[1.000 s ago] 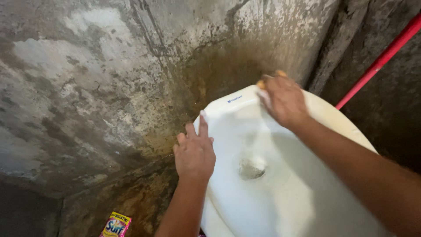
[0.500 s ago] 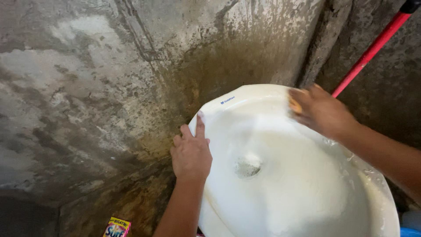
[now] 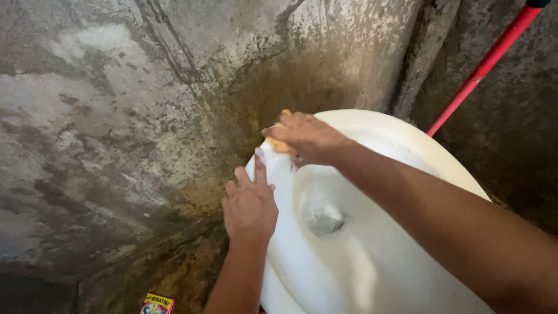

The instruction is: The person cleans a toilet bowl by hand using a small cloth, scrubbing both the inner and outer surfaces before rinsing it.

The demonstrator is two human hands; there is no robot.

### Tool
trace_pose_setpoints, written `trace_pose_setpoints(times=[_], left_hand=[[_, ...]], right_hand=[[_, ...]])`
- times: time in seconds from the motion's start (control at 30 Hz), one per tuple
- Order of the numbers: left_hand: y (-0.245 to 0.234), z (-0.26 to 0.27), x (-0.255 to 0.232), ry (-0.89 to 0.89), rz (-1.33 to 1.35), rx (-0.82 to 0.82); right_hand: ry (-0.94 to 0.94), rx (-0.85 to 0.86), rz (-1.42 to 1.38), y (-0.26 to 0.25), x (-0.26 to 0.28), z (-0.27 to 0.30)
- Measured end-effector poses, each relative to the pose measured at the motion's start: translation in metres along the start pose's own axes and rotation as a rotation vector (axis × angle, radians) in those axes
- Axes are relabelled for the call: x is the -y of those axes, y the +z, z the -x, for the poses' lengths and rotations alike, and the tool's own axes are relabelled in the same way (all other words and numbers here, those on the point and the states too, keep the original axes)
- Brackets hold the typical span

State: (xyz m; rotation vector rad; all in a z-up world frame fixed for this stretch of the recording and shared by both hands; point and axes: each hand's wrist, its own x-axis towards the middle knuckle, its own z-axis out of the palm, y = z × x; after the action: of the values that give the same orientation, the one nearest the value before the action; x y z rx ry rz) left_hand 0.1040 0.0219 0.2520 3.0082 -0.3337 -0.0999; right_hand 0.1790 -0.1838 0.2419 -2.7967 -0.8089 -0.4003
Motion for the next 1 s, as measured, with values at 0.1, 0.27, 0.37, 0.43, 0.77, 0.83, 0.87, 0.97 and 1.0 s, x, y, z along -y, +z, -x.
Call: trace_pose_setpoints(times=[0.1,0.27,0.37,0.43,0.77,0.83,0.87,0.97,1.0], left_hand=[[-0.002,-0.004,-0.001,-0.01,0.013,0.033],[0.002,-0.002,0.005,0.025,0.03,-0.016],[0.011,-0.002,0.013,0.049,0.167,-0.11],[0.016,-0.005,0.016,0.072,0.204,-0.185],[0.016,-0.003,0.017,0.058,0.298,-0.199],[0.017,-0.002,0.017,0.083,0.291,-0.222],[0.017,-0.003,0.017,0.093,0.287,-0.234],[0.018,-0.004,0.017,0.062,0.272,-0.219],[0.018,-0.005,0.016,0.069,0.259,-0.218]], right_hand=[[0.225,0.05,0.035,-0.025,-0.013,0.035],[0.351,0.248,0.307,-0.066,-0.047,0.121],[0.194,0.317,0.699,-0.07,-0.024,0.171],[0.228,0.693,0.858,-0.077,0.013,0.204],[0.168,0.879,1.008,-0.083,0.046,0.181],[0.298,0.578,0.916,-0.069,0.024,0.154],[0.309,0.528,0.943,-0.059,0.014,0.141],[0.34,0.134,0.772,-0.016,-0.002,0.099],[0.33,0.024,0.588,-0.003,-0.002,0.091]])
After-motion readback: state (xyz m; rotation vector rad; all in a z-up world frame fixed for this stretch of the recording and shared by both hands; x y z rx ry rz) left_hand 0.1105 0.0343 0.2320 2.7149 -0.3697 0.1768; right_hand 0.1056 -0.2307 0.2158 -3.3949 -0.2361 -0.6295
